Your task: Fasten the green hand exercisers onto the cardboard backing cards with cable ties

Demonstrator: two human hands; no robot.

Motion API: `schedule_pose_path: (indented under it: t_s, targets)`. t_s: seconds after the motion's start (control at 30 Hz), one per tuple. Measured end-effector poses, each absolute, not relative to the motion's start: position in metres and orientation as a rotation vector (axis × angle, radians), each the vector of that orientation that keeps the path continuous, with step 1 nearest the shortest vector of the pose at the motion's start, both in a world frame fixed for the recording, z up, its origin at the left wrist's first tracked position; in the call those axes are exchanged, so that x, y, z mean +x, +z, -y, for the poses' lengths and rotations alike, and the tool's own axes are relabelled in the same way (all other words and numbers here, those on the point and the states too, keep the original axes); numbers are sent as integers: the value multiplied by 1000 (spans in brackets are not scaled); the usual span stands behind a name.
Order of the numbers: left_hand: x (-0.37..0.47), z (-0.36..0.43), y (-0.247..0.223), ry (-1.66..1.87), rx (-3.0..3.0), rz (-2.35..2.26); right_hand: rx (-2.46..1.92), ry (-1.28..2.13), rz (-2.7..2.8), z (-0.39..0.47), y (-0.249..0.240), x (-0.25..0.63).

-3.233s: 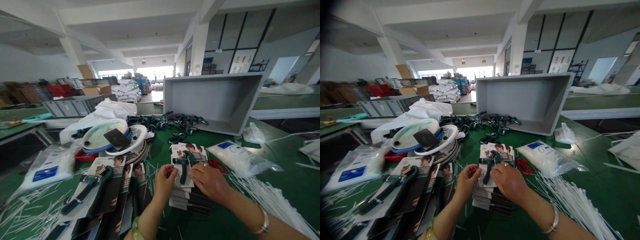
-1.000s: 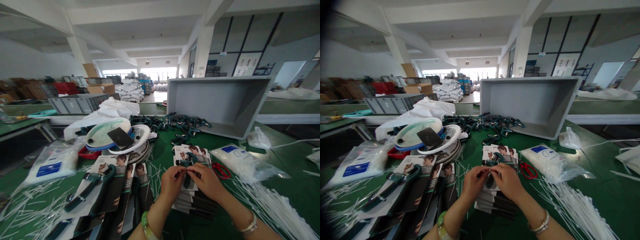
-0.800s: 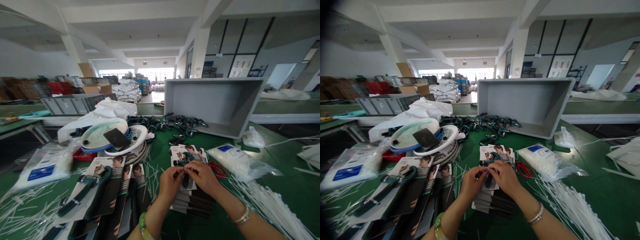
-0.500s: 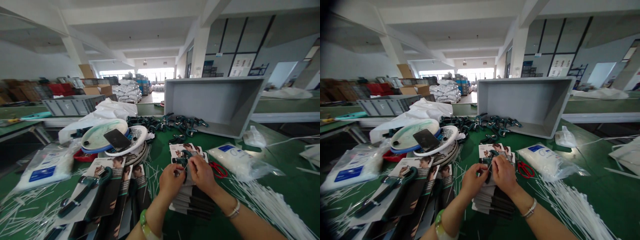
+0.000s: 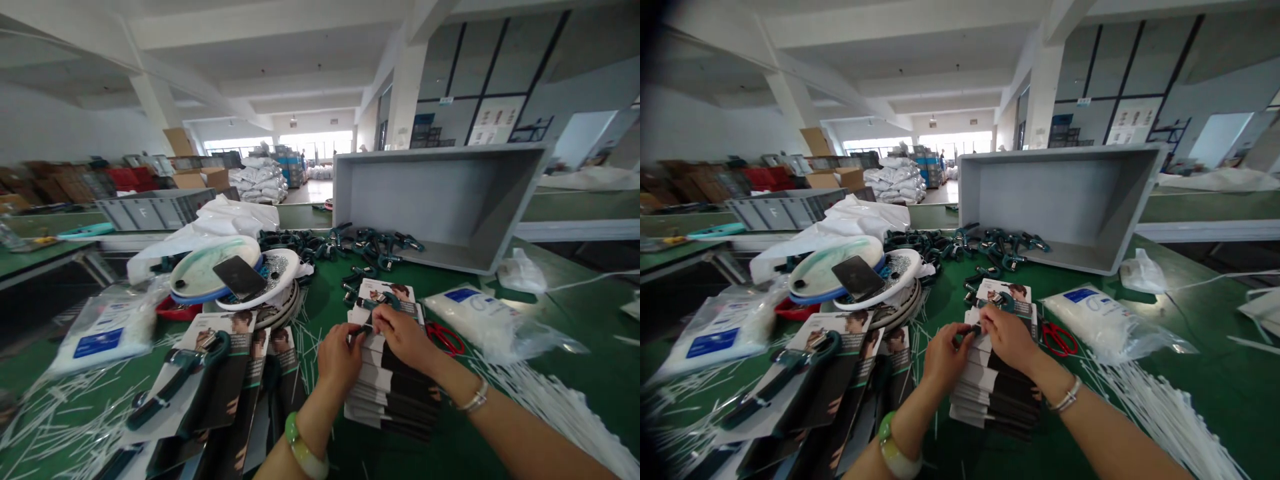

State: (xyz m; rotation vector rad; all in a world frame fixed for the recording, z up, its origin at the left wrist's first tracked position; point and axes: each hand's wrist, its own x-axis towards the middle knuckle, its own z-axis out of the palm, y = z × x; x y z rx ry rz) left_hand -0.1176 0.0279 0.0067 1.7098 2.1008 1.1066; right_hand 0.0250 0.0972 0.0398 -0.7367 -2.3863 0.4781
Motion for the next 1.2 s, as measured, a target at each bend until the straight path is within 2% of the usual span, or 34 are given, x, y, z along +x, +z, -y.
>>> schedule_pose_path:
  t_s: [0.1,0.17,0.6,1.03,1.2]
  targets:
    - [-116,-26,9,1052,1710,-2124,-764,174,2485,-88,25,38]
    - [-114,-26,11,1029,1708,-2123,-761,99,2465,-83,16,46]
    - [-92,-46,15,972,1530,-2125,-770,463,2185,-81,20,52]
    - [-84,-44,20,820,1691,-2295,-715,-1,2427,-73,11,54]
    - [-86,-42,16,837,1692,-2297,-654,98,2581,-67,24,63]
